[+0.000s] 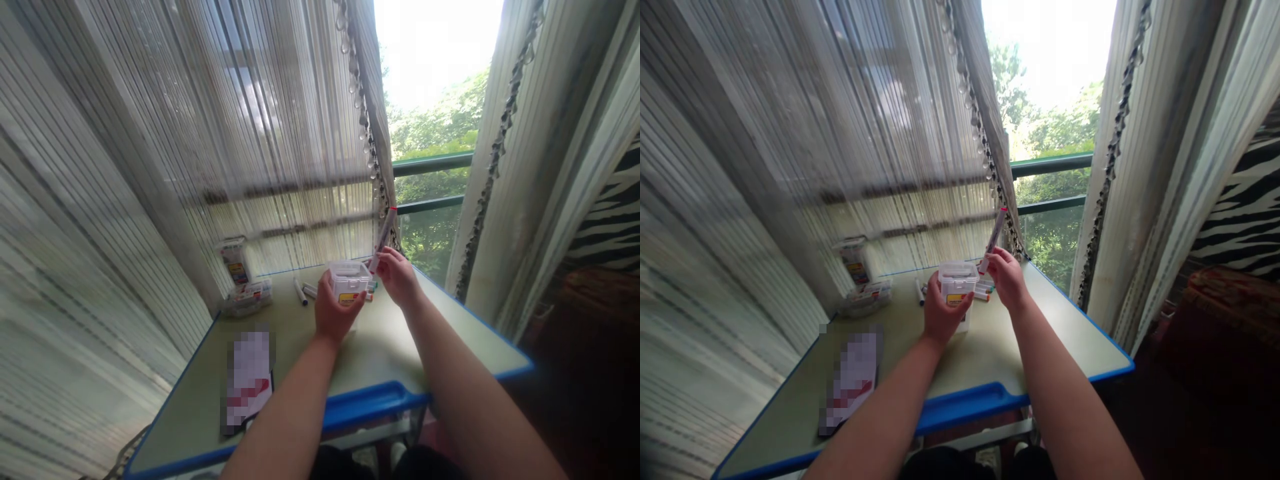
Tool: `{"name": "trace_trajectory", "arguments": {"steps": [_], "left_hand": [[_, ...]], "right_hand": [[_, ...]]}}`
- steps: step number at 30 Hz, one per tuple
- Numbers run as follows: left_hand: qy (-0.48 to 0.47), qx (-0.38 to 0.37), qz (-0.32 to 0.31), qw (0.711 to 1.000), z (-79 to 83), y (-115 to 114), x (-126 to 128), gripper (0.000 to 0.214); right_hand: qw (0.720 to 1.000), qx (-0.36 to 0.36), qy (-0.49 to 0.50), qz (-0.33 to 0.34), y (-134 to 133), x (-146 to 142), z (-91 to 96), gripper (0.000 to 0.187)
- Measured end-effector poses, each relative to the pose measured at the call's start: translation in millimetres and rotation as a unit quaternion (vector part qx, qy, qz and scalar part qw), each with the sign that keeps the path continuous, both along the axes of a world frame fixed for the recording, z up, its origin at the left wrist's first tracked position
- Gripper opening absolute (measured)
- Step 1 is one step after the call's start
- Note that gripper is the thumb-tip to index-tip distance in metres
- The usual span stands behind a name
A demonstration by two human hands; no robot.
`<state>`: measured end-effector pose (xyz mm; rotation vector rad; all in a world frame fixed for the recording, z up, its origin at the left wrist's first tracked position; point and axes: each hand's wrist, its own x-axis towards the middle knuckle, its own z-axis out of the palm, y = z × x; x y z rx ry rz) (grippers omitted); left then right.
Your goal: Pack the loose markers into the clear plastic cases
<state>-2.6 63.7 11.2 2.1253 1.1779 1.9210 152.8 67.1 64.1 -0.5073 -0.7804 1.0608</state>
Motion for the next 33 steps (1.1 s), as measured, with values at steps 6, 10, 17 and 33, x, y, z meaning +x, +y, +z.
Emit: {"name": "trace_trajectory", "arguments": {"steps": [6,10,17,33], "left_hand": [[0.007,-0.006,-0.008,1.0,-0.8,0.6,0.7,0.074],[0.011,0.0,0.004,1.0,-0.4,-0.1,1.2,0.077],[0.024,0.026,0.002,0.999,0.1,-1.4,2.1,0.076],[0.032,0.015,0.004,0.999,1.9,-2.1,2.6,0.077]], "right_hand": [[0.998,0.06,0.029,-0.016,-5.3,-4.8,4.5,0.025],[0.993,0.038,-0.104,-0.035,-9.3,-15.1,1.2,0.027],[0.97,0.037,-0.236,-0.052,-10.0,-15.8,-2.6,0.019],[0.947,0.061,-0.297,-0.108,-14.6,-13.4,1.2,0.02]]}}
